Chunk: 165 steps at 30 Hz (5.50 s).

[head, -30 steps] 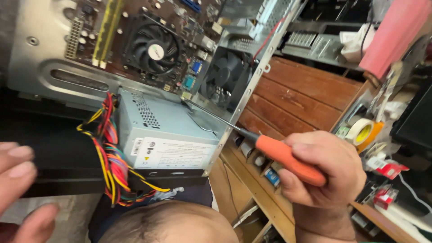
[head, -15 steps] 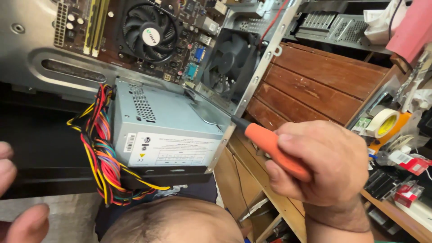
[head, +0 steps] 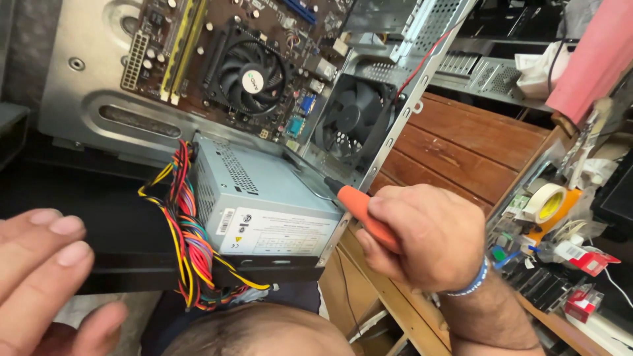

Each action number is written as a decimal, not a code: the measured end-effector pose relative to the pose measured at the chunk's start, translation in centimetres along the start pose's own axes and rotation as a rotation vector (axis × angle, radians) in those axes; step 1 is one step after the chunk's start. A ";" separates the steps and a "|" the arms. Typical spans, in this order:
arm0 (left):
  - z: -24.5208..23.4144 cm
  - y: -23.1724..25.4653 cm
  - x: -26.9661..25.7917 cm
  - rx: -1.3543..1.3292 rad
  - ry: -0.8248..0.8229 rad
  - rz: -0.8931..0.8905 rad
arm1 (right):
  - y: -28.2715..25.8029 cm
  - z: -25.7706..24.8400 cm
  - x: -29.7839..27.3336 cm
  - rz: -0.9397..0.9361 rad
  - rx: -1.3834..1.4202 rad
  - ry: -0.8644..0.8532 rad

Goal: Repairing a desktop computer by removing screws and internal components using a screwdriver

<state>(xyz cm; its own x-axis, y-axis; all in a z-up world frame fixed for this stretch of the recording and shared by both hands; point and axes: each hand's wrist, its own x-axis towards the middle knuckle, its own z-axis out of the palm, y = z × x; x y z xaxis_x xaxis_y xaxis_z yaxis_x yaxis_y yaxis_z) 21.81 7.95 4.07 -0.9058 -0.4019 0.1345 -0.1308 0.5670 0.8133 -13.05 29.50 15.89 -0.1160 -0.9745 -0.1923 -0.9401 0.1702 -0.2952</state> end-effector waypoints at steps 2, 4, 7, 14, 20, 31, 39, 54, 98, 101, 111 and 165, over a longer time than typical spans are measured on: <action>0.0 -0.3 0.2 0.008 -0.011 -0.002 | -0.1 0.2 0.3 0.014 -0.008 -0.022; 0.4 -0.9 0.0 0.026 0.034 0.060 | -0.3 0.3 0.8 0.055 -0.005 -0.086; 0.4 -1.0 0.3 0.016 0.036 0.085 | 0.0 0.8 0.4 0.040 -0.012 -0.052; 0.6 -2.2 0.4 0.046 0.082 0.209 | -0.1 1.0 0.9 0.053 0.013 -0.053; 0.3 -1.7 1.1 0.073 0.087 0.204 | -0.3 0.9 0.8 0.044 0.015 -0.022; -0.1 -0.4 2.1 0.108 0.118 0.188 | -0.2 1.3 1.1 0.046 0.038 -0.035; 0.1 -1.1 2.4 0.073 0.132 0.250 | -1.0 -0.3 2.3 0.033 0.086 -0.072; 0.7 7.2 18.3 -0.088 -0.275 0.105 | -2.9 -1.8 2.7 0.216 -0.467 -0.125; 7.6 5.6 23.0 -0.246 -0.852 0.137 | -3.1 -3.7 3.1 -0.041 -0.351 0.095; 7.8 5.2 22.7 -0.249 -0.831 0.181 | -3.5 -4.6 3.2 0.023 -0.189 -0.083; 7.0 5.6 22.8 -0.207 -0.895 0.169 | -4.1 -3.6 2.5 -0.024 -0.257 -0.013; 7.4 5.5 22.6 -0.082 -0.938 0.186 | -5.1 -3.7 1.7 -0.006 -0.315 0.090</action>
<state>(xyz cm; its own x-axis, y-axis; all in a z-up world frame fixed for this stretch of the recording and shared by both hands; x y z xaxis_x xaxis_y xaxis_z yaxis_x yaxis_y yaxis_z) -2.38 7.34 7.43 -0.8675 0.4491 -0.2140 0.0438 0.4975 0.8663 -9.63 26.42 20.51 -0.1246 -0.9868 -0.1037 -0.9922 0.1242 0.0103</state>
